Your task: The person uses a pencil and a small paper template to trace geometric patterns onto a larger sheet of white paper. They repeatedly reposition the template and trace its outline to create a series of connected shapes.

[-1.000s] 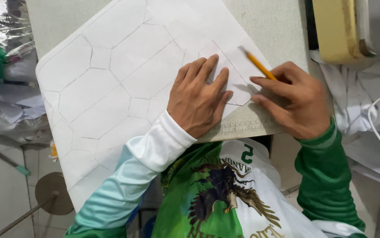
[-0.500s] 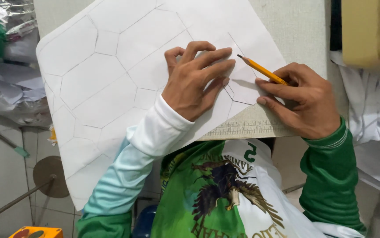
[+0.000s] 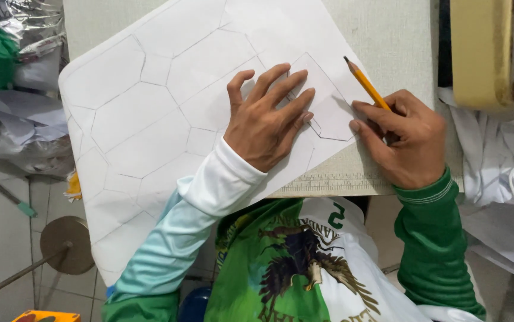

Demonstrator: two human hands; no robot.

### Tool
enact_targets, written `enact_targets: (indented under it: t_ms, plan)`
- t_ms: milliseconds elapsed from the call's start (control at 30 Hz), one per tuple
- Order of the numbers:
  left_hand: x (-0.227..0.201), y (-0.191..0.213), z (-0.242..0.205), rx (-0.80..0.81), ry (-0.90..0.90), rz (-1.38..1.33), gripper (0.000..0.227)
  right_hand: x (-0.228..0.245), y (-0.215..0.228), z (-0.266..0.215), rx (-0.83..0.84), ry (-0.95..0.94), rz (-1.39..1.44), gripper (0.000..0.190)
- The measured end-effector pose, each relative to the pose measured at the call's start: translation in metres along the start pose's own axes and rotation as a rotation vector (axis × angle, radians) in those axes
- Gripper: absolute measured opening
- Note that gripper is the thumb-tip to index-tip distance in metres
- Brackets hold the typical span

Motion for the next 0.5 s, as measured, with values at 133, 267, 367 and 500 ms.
enact_targets:
  t_ms: [133, 267, 367, 500]
  plan:
    - [-0.001, 0.0, 0.0, 0.06, 0.051, 0.054, 0.025, 0.001, 0.0, -0.001, -0.021, -0.015, -0.02, 0.029]
    - [-0.001, -0.002, -0.001, 0.077, 0.056, 0.06, 0.032, 0.008, -0.003, -0.003, -0.059, -0.018, -0.001, 0.031]
    - [-0.001, -0.001, -0.002, 0.081, 0.063, 0.061, 0.033, 0.006, -0.005, -0.005, -0.079, -0.007, -0.037, 0.034]
    - [0.004, 0.012, 0.002, 0.063, 0.206, 0.25, 0.068, 0.01, -0.006, -0.005, -0.006, 0.054, -0.142, 0.032]
Point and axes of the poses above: each hand's wrist, its own z-axis towards the middle knuckle, its own y-axis out of the back of the hand, x = y × z, the point moved 1 cm from there along z, towards the middle knuckle
